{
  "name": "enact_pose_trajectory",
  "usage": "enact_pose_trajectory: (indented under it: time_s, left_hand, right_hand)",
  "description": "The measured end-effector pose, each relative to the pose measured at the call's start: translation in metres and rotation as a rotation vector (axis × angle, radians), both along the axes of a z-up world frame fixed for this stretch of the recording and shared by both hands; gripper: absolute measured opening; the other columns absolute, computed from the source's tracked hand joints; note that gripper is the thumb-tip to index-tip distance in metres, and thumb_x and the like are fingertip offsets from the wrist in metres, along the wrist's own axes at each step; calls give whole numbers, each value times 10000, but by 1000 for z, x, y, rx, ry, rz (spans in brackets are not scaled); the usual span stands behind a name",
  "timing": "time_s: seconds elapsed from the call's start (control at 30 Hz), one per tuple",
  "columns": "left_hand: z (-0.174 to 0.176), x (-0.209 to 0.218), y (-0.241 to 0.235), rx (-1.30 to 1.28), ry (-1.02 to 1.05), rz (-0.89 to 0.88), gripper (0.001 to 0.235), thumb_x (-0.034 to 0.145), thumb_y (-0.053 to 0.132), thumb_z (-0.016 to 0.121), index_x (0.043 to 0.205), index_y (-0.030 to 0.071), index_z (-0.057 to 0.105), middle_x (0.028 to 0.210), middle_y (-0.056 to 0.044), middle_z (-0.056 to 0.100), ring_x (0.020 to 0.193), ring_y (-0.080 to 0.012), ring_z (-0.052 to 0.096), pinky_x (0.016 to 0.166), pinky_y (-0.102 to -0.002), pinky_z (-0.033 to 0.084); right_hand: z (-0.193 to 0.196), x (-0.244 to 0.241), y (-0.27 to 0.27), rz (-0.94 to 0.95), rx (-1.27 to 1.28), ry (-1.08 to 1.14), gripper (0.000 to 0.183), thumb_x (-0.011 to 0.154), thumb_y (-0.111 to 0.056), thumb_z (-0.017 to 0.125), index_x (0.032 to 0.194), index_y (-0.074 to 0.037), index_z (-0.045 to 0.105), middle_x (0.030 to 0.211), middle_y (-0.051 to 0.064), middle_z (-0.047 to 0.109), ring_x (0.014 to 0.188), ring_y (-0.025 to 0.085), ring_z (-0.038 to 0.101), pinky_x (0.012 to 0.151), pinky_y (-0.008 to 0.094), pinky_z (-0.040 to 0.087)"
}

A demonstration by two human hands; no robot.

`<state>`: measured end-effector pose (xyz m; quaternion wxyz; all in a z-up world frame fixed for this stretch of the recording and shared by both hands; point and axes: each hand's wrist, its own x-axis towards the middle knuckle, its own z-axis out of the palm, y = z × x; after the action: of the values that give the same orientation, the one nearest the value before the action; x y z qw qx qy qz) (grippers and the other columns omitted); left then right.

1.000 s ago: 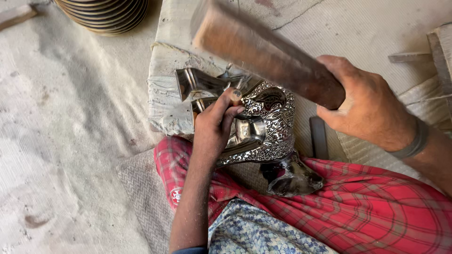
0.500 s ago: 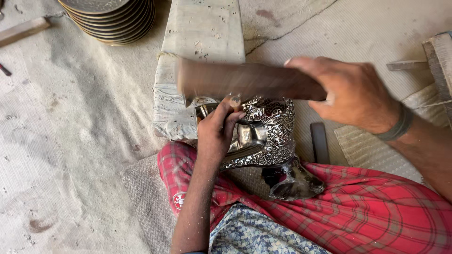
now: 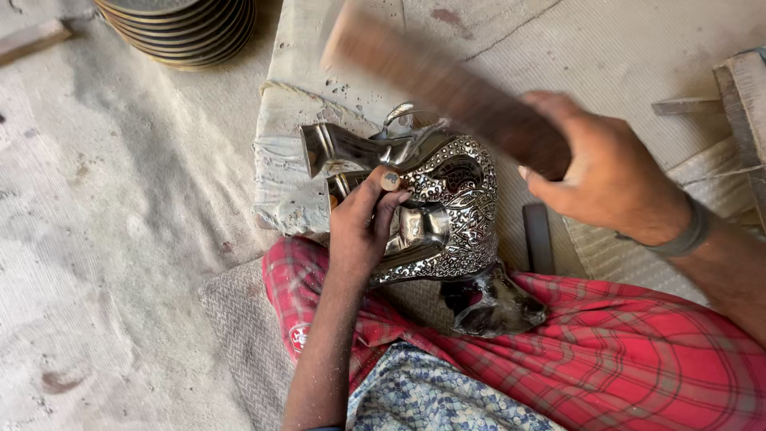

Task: The person uses a hammer and a small chisel to engrave decorative patterns onto a silver-colored metal elephant figurine. The person holds the figurine steady with one hand while striking the chisel with the other to create detailed surface textures.

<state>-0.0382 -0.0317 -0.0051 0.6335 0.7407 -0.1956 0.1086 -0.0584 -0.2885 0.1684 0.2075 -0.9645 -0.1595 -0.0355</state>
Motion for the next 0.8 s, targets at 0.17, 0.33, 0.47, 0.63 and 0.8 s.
enact_pose_trajectory:
  time_s: [0.17, 0.33, 0.47, 0.63, 0.8]
  left_hand:
    - [-6, 2, -1, 18, 17, 19, 370, 979, 68, 748, 1319, 50, 603, 1009, -115, 761, 921, -196, 776, 769, -308, 610]
    - [-14, 1, 1, 99, -59, 48, 272, 982, 98, 787, 1220, 117, 656, 1024, -112, 781, 927, -221, 783, 780, -330, 613]
    - [-19, -2, 1, 59, -76, 43, 348, 970, 95, 752, 1289, 82, 612, 1070, -133, 758, 969, -253, 776, 804, -342, 620]
    - [-15, -2, 1, 55, -41, 32, 354, 980, 95, 738, 1304, 52, 603, 1060, -143, 749, 948, -261, 779, 774, -346, 627]
    - [-15, -1, 4, 157, -39, 17, 265, 989, 107, 754, 1224, 73, 636, 990, -132, 756, 886, -267, 777, 734, -362, 610]
  right_hand:
    - [-1, -4, 6, 25, 382, -8, 508, 938, -91, 774, 1348, -46, 477, 963, 34, 692, 876, 126, 703, 808, 277, 589]
    - [3, 3, 6, 205, -699, -347, 615, 797, -8, 820, 1340, -146, 567, 941, 68, 716, 787, 233, 735, 654, 386, 591]
    - [-1, -4, 7, 163, -266, -228, 701, 799, -36, 794, 1420, -82, 473, 1045, 113, 682, 863, 255, 717, 710, 394, 613]
    - [-5, -10, 5, 197, -21, -149, 723, 791, -42, 782, 1438, -76, 462, 1194, 154, 706, 861, 236, 732, 712, 372, 639]
    - [-9, -11, 3, 79, -448, -171, 654, 898, -68, 784, 1480, -149, 498, 1075, 75, 737, 852, 234, 758, 734, 395, 623]
